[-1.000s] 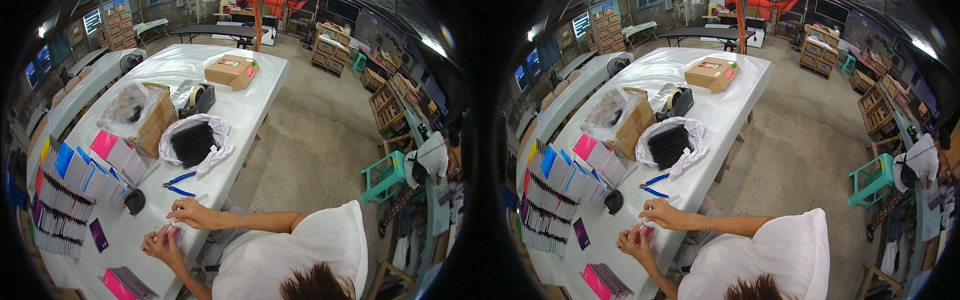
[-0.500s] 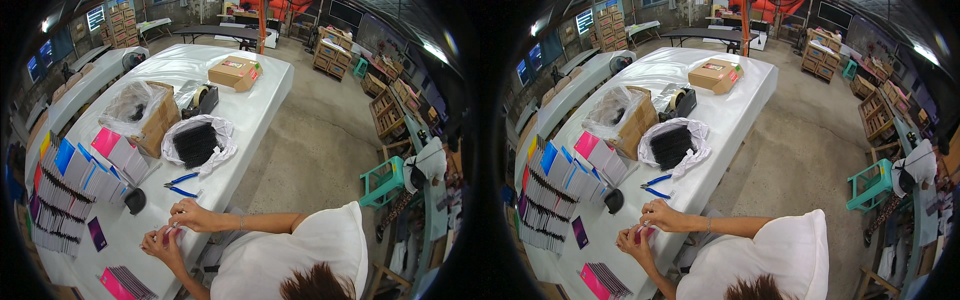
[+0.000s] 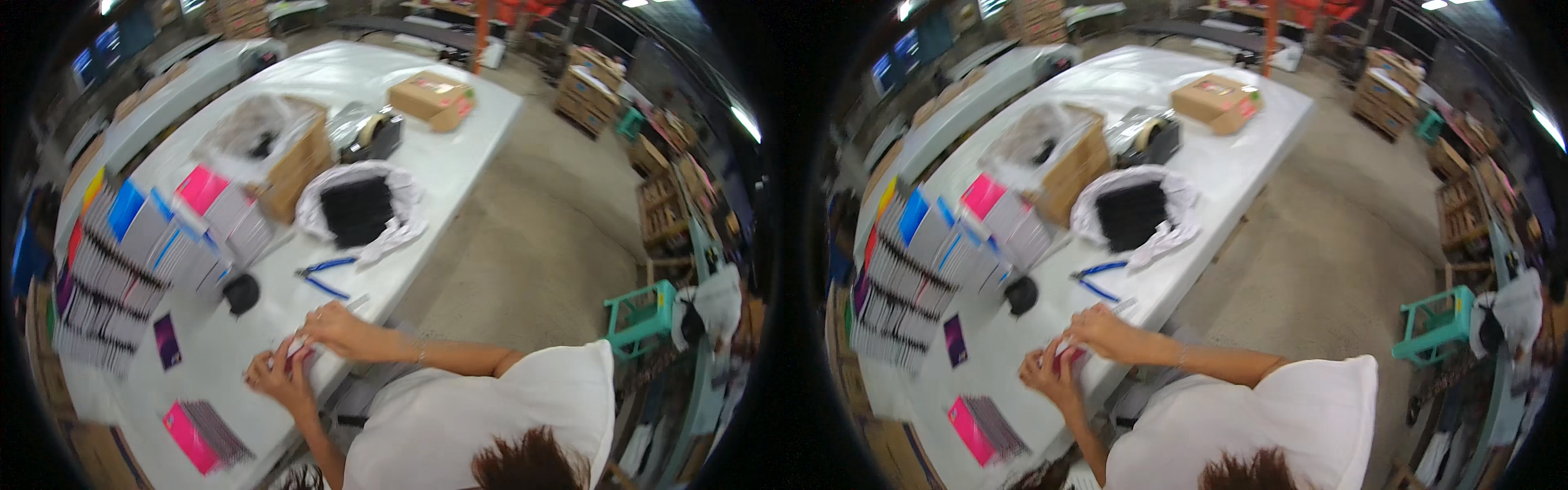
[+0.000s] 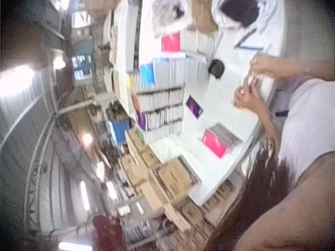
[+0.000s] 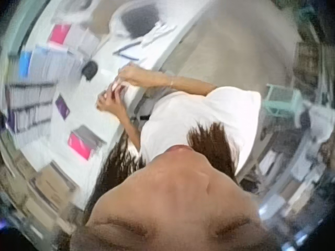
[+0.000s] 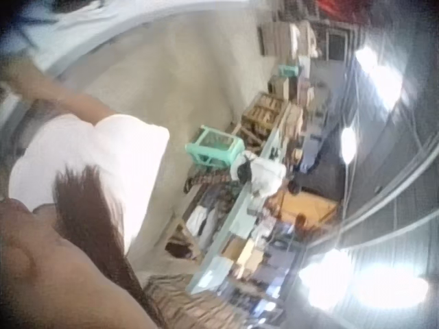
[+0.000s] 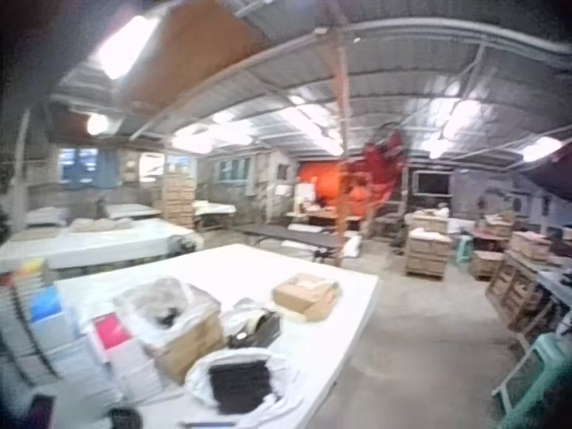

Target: The person trims the ends of the plastic spiral bindings on small pink notebooks using clippers and adds each finished notebook to a stack on the table.

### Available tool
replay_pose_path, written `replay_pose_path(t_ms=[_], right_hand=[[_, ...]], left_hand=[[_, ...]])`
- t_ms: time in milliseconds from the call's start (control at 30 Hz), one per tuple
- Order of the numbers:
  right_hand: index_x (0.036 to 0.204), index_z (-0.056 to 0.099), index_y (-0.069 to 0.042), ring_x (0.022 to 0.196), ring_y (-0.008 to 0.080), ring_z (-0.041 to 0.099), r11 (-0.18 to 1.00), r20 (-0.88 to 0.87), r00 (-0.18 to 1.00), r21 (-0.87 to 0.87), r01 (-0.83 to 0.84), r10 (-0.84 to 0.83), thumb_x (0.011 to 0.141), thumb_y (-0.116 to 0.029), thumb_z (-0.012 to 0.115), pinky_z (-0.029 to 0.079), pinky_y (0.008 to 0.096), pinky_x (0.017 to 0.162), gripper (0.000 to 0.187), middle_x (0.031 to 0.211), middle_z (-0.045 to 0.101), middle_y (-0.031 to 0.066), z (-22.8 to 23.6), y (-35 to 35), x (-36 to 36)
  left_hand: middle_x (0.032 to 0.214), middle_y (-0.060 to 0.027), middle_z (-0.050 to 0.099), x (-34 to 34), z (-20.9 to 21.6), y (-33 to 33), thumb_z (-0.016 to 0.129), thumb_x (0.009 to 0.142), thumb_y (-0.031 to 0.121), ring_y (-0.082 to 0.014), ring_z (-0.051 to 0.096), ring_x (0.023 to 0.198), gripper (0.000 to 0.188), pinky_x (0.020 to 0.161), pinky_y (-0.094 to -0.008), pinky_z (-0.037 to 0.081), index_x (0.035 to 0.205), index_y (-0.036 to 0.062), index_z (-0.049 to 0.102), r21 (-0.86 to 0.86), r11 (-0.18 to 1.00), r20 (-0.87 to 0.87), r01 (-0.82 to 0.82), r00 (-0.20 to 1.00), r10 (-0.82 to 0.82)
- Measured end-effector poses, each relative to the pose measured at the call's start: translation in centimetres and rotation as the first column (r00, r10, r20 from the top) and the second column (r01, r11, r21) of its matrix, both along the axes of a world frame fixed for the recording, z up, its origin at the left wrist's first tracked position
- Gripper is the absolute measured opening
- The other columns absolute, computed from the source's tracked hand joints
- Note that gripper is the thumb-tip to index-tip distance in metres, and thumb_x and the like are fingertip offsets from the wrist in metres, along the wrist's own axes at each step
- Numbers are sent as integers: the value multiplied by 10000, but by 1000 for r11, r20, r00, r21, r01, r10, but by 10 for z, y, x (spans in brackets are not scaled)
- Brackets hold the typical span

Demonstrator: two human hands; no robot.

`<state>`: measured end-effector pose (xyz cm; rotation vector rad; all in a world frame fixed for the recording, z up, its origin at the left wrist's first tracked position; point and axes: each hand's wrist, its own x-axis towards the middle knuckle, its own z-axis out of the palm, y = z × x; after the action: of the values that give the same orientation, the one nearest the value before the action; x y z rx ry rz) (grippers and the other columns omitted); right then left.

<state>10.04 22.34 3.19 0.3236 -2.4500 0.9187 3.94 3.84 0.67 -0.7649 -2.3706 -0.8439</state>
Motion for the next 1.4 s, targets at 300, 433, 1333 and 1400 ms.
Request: replay_pose_path(t_ms=[300,433,1333,1400], right_hand=[[1086,621,-92,937,291,581,999,85,996,22,26,-28,930,-143,648,389,417,850,167,987,606,79,24,-2,-2],[1085,637,-77,944,284,568,998,88,995,51,31,-36,930,-136,653,380,402,863,167,986,600,69,25,-7,-7],[1041,653,-88,1189,552,492,961,270,960,237,-142,76,787,-539,770,469,623,957,530,1430,428,294,-40,-5,-189],[990,661,-58,1198,533,505,957,372,913,164,-240,165,784,-484,788,414,640,1037,490,1374,483,290,-36,4,-181]], left_hand=[[1056,-11,527,13,29,8,746,868,336,-223,458,1122,432,1104,-594,183,1297,341,707,-53,998,262,-21,965,35],[1067,-15,520,16,35,7,718,899,285,-231,453,1114,423,1100,-606,177,1318,336,691,-85,995,279,-43,958,65],[1093,-117,529,17,25,-9,819,762,147,-330,486,1114,249,1034,-471,345,972,87,699,22,996,150,82,985,-85],[1090,-113,506,16,28,-15,840,730,115,-332,485,1102,255,1010,-463,365,935,72,694,70,991,233,114,964,-127]])
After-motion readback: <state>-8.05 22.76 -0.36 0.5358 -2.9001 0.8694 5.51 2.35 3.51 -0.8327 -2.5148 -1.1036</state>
